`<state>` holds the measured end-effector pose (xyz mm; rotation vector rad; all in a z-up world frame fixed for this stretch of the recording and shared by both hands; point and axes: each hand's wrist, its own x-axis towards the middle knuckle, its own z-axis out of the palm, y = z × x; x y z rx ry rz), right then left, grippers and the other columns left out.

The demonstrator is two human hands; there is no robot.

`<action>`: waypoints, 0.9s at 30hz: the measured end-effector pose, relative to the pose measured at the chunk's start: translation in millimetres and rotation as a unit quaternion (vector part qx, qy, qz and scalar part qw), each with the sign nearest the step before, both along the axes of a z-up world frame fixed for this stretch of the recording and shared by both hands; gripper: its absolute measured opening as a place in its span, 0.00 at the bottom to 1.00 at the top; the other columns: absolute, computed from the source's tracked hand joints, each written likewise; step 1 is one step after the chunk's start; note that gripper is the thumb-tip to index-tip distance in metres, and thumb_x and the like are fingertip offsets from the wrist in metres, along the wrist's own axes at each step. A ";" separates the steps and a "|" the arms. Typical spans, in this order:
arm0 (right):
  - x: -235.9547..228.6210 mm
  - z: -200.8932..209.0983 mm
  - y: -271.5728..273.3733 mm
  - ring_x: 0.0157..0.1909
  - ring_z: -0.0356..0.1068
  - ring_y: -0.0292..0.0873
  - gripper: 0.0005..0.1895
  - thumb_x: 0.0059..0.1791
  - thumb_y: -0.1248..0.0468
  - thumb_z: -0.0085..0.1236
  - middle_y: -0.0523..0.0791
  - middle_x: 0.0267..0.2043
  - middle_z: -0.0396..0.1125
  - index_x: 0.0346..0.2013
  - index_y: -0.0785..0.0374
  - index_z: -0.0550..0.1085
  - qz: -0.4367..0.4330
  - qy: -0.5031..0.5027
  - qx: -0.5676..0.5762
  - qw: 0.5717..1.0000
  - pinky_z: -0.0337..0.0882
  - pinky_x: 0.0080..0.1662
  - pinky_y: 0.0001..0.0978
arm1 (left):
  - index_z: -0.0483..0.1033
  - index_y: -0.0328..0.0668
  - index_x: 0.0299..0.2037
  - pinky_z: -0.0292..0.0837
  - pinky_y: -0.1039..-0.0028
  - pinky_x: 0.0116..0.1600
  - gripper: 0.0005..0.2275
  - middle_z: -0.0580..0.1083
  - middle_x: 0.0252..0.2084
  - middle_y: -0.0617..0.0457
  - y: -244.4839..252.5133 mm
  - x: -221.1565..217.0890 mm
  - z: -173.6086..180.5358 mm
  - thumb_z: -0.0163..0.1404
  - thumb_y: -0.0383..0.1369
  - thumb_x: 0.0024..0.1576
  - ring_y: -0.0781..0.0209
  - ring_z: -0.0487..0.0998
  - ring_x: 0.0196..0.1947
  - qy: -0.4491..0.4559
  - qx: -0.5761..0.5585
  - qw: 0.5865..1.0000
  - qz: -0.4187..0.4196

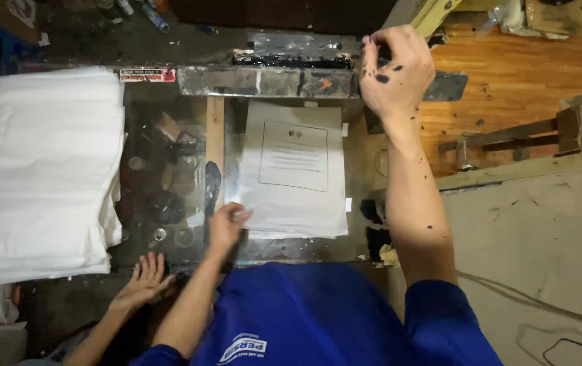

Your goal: The person performs screen printing by placing white t-shirts under a screen frame, applying ink with a squeegee, and peeling the shirts off. Another person is visible nearby, at times holding a phone or a lighter.

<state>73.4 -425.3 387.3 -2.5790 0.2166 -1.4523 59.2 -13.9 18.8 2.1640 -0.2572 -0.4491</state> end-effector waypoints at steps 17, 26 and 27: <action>-136.7 -169.7 81.2 0.37 0.78 0.47 0.02 0.51 0.65 0.68 0.44 0.38 0.77 0.38 0.56 0.83 0.050 0.043 0.130 0.989 0.77 0.40 0.35 | 0.84 0.32 0.50 0.79 0.53 0.48 0.28 0.82 0.42 0.32 24.7 10.8 61.7 0.79 0.29 0.38 0.40 0.84 0.46 0.077 -0.154 0.977 0.124; -42.7 -415.7 -170.8 0.82 0.53 0.60 0.70 0.36 0.73 0.91 0.62 0.80 0.46 0.80 0.62 0.49 -0.237 -0.110 0.534 0.804 0.57 0.78 0.47 | 0.88 0.28 0.41 0.78 0.56 0.42 0.25 0.83 0.33 0.31 10.1 -34.5 10.4 0.82 0.30 0.34 0.50 0.80 0.34 0.187 -0.152 0.963 0.119; -23.4 -426.4 -187.7 0.82 0.54 0.57 0.73 0.32 0.68 0.94 0.60 0.80 0.50 0.79 0.59 0.49 -0.285 -0.018 0.554 0.782 0.59 0.81 0.44 | 0.87 0.25 0.42 0.78 0.53 0.40 0.27 0.82 0.32 0.29 14.8 -38.2 -11.6 0.83 0.32 0.33 0.47 0.82 0.32 0.231 -0.137 0.955 0.122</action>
